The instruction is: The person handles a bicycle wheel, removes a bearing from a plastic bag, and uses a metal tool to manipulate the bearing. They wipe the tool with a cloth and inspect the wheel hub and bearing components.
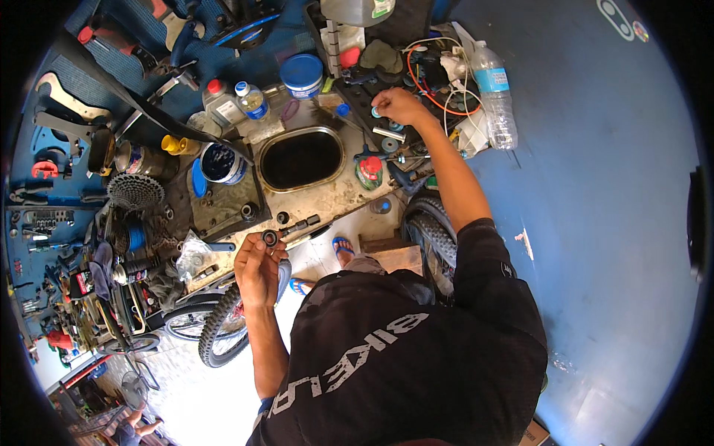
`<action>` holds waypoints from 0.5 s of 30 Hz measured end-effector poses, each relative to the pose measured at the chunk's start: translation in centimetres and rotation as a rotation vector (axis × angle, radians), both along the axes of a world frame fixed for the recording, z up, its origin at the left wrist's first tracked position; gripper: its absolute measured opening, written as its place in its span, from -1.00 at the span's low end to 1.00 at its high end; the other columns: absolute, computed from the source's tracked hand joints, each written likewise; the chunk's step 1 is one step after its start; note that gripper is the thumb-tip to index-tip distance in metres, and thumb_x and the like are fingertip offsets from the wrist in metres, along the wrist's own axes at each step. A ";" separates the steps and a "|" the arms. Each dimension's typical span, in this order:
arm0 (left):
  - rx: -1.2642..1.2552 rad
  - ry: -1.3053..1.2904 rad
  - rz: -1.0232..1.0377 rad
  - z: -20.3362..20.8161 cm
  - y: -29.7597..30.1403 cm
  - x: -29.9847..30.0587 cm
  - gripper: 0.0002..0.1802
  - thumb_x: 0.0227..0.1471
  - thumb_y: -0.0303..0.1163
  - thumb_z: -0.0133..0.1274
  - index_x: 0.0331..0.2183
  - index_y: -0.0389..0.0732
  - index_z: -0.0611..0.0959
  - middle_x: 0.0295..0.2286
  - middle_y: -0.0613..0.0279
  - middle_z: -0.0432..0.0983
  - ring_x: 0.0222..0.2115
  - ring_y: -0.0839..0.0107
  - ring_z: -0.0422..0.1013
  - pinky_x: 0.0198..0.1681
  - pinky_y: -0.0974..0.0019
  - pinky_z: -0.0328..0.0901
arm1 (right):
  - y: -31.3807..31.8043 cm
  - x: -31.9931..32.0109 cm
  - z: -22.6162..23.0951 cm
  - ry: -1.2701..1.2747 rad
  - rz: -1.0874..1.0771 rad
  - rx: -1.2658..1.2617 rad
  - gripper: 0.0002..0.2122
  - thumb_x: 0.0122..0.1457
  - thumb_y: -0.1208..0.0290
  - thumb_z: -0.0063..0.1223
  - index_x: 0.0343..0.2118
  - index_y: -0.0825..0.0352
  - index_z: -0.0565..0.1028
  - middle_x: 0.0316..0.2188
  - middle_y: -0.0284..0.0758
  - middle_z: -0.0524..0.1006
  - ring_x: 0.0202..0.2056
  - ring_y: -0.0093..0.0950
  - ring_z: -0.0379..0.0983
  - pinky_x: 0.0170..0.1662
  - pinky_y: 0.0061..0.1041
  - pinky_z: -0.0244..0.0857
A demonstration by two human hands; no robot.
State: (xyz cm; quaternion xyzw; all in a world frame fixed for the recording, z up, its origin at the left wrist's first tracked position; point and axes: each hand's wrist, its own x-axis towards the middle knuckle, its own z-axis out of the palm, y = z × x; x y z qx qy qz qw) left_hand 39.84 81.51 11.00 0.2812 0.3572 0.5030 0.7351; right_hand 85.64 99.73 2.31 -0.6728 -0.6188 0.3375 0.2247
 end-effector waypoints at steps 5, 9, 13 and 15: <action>-0.011 0.004 0.043 -0.3 -0.5 -1.0 -0.79 0.29 -0.37 0.07 -0.17 -0.34 0.57 -0.20 -0.02 0.62 -0.26 0.31 0.55 -0.19 0.27 0.46 | 0.6 0.7 2.0 -0.446 -0.366 -0.031 -0.61 0.12 0.00 0.30 -0.09 0.13 0.71 0.06 -0.14 0.56 0.05 -0.14 0.56 0.07 -0.13 0.46; -0.041 0.002 0.065 -0.7 -0.9 -1.4 -0.78 0.29 -0.35 0.07 -0.17 -0.34 0.56 -0.20 -0.02 0.62 -0.26 0.32 0.54 -0.19 0.28 0.46 | 1.6 -0.7 2.7 -0.589 -0.370 -0.162 -0.57 0.06 0.00 0.33 -0.10 0.20 0.70 0.27 -0.16 0.41 0.11 -0.11 0.51 0.10 -0.09 0.43; -0.033 -0.006 0.071 -0.9 -0.9 -1.4 -0.77 0.29 -0.34 0.07 -0.16 -0.34 0.56 -0.20 -0.02 0.61 -0.26 0.32 0.54 -0.19 0.28 0.46 | 2.3 -1.2 3.1 -0.605 -0.336 -0.186 -0.52 0.05 -0.03 0.35 -0.08 0.24 0.69 0.22 -0.15 0.47 0.13 -0.11 0.50 0.10 -0.08 0.42; -0.026 -0.013 0.067 -1.0 -0.8 -1.4 -0.76 0.29 -0.34 0.08 -0.16 -0.34 0.56 -0.20 -0.02 0.61 -0.26 0.32 0.54 -0.19 0.28 0.46 | 2.8 -1.1 3.5 -0.591 -0.334 -0.267 -0.48 0.07 -0.05 0.36 -0.01 0.23 0.66 0.19 -0.17 0.51 0.18 -0.17 0.47 0.13 -0.12 0.42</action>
